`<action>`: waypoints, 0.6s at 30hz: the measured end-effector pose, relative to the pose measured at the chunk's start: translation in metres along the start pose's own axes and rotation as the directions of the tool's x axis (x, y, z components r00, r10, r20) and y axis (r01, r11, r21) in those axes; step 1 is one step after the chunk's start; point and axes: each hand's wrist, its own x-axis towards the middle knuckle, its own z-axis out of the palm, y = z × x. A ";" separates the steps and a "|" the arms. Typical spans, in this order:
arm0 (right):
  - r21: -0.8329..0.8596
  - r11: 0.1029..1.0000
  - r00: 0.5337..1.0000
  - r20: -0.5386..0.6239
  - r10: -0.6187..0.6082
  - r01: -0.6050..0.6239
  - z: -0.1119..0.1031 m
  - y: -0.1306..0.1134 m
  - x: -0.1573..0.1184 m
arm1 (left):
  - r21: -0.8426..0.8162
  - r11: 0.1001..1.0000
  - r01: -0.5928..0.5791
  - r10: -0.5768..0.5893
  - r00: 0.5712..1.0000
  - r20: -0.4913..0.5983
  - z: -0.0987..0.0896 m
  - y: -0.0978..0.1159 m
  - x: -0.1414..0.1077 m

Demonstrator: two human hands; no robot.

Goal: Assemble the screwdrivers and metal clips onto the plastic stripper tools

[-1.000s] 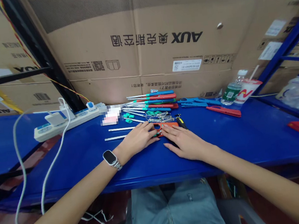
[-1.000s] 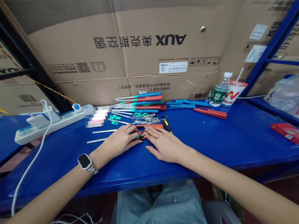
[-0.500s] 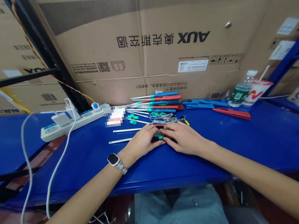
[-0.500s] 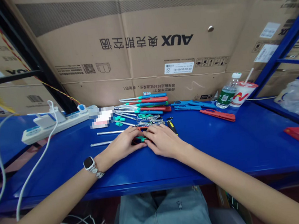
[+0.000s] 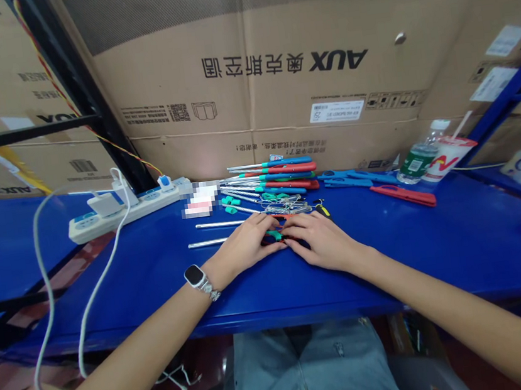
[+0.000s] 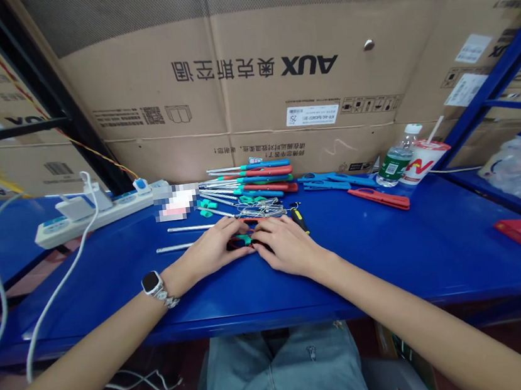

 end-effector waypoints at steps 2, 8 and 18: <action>0.000 1.000 1.000 0.000 -0.005 0.005 0.000 0.000 -0.001 | 0.015 1.000 0.001 -0.001 1.000 0.006 0.000 0.001 0.000; -0.019 1.000 1.000 -0.001 -0.008 0.008 0.002 0.001 -0.001 | -0.009 1.000 0.026 -0.026 1.000 0.008 -0.001 0.002 0.001; -0.116 0.987 0.994 0.038 -0.106 0.110 0.001 0.001 -0.001 | 0.027 1.000 0.005 -0.006 1.000 0.014 -0.002 0.003 0.001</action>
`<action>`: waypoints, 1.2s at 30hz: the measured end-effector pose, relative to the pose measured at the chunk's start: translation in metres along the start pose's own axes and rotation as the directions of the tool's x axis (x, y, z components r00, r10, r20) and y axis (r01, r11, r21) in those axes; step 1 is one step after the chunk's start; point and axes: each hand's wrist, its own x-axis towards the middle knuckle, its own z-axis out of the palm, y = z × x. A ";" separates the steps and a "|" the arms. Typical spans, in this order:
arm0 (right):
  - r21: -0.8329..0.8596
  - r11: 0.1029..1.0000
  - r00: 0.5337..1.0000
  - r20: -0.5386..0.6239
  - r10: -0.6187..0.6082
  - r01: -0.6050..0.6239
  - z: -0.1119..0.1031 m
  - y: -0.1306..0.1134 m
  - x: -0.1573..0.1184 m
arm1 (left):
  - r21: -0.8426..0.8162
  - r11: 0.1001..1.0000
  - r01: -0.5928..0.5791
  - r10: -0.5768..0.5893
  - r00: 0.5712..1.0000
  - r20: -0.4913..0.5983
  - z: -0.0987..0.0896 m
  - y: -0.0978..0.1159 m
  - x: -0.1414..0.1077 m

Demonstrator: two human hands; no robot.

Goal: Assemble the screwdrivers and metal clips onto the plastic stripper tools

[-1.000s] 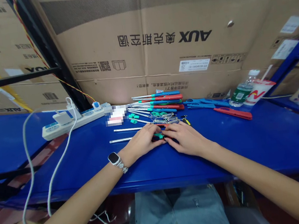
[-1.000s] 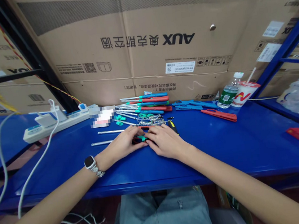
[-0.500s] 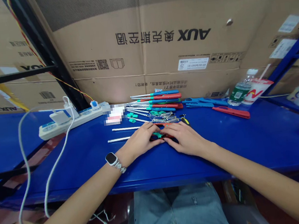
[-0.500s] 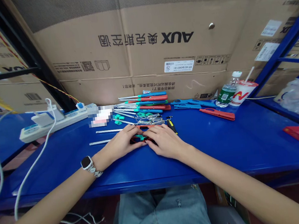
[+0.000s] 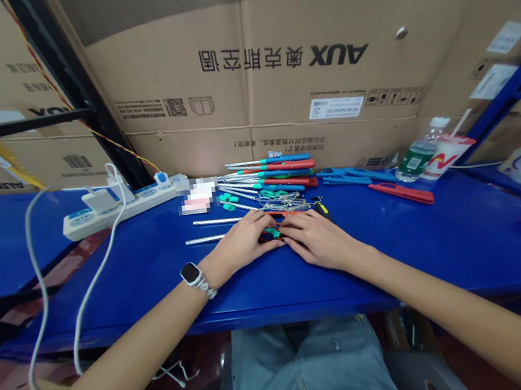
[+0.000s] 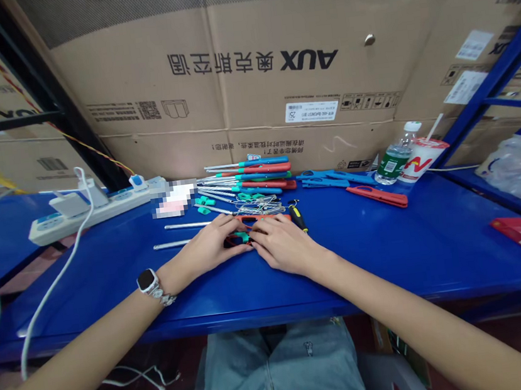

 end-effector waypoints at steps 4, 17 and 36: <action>-0.015 1.000 1.000 0.013 0.002 -0.002 -0.002 0.000 0.000 | 0.074 0.997 -0.028 0.028 1.000 0.003 -0.009 -0.004 -0.004; -0.038 0.998 0.998 0.004 0.058 -0.058 -0.004 -0.004 -0.004 | 0.181 0.979 -0.090 0.072 0.992 0.102 -0.026 -0.020 -0.029; 0.016 0.982 0.975 -0.114 0.188 -0.188 0.001 -0.009 0.023 | 0.074 0.996 0.053 -0.053 0.999 -0.005 -0.012 -0.009 -0.016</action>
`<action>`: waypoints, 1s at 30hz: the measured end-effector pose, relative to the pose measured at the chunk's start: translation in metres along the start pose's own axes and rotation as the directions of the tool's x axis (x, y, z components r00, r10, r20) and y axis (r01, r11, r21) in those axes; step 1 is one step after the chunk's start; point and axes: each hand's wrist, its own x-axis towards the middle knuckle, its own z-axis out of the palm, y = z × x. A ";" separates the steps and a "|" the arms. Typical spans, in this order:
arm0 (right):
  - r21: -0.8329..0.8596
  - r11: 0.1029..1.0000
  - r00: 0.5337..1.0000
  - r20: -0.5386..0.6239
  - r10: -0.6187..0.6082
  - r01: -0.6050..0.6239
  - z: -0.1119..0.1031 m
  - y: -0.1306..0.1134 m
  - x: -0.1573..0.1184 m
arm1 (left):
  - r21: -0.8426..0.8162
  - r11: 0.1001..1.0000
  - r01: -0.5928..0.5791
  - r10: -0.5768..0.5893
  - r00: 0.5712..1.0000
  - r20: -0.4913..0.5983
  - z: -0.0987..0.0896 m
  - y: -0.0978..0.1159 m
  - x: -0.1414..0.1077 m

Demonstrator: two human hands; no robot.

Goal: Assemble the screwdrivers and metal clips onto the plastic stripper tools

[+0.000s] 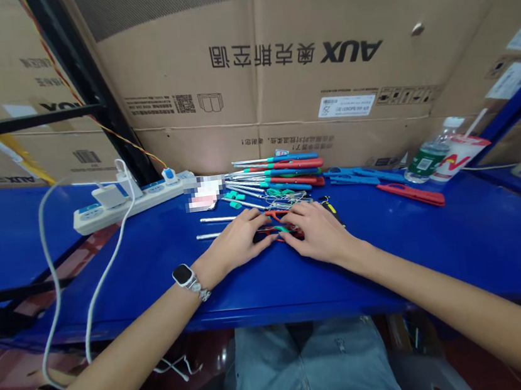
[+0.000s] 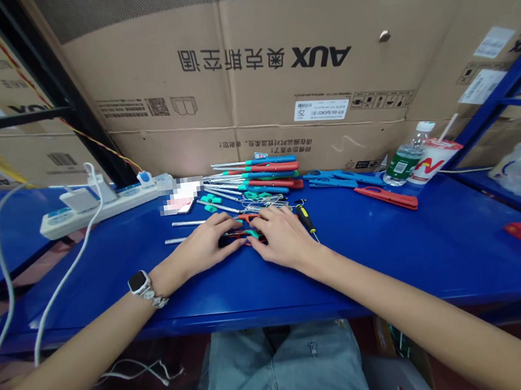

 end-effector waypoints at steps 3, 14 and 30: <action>0.015 1.000 0.999 0.032 0.001 -0.001 0.003 -0.002 0.006 | -0.026 1.000 -0.010 0.010 1.000 -0.016 0.004 -0.002 0.002; 0.192 0.979 0.996 -0.053 0.074 -0.063 0.015 0.000 0.003 | -0.081 0.996 -0.038 0.044 0.996 0.073 -0.016 -0.025 -0.015; -0.037 0.998 0.988 0.148 -0.038 0.044 0.006 -0.018 0.029 | -0.099 0.994 0.036 -0.028 0.997 0.076 -0.015 -0.028 -0.012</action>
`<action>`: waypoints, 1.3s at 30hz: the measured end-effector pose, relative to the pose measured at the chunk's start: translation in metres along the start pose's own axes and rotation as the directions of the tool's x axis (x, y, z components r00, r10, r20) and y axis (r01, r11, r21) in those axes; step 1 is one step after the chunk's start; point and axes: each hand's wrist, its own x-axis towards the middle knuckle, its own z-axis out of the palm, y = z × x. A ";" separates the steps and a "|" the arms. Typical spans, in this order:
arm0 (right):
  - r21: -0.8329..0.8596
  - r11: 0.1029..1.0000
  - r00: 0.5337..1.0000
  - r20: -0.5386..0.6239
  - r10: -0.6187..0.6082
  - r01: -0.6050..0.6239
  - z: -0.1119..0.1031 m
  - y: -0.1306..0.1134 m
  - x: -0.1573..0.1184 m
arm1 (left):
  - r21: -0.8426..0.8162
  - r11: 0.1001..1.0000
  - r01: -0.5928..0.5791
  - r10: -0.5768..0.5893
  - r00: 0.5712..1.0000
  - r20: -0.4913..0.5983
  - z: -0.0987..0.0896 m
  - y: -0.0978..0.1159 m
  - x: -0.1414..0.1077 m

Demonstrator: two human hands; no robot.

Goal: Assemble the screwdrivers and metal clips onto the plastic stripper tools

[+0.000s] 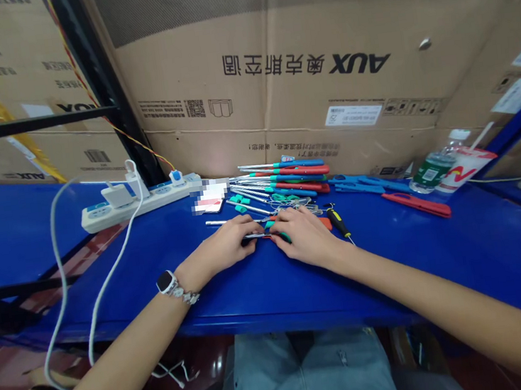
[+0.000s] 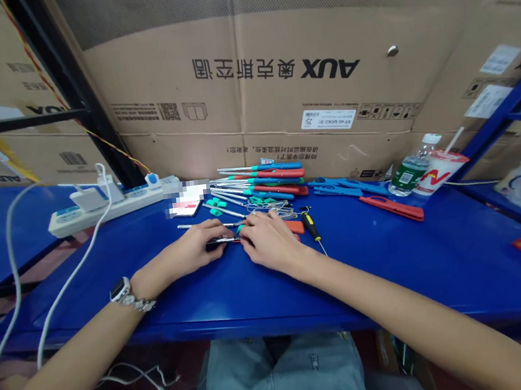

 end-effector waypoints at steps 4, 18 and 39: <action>0.073 0.997 0.999 -0.049 -0.024 0.028 0.011 0.001 -0.005 | -0.034 0.999 0.011 -0.011 1.000 -0.019 0.000 0.004 0.001; 0.043 0.989 0.983 -0.121 -0.136 0.142 0.022 0.003 -0.014 | -0.083 0.996 -0.009 0.008 1.000 -0.006 0.002 0.001 -0.003; 0.334 0.942 0.976 -0.213 0.043 0.032 0.031 0.003 -0.016 | -0.027 0.999 0.019 -0.020 0.999 -0.045 -0.006 0.003 -0.005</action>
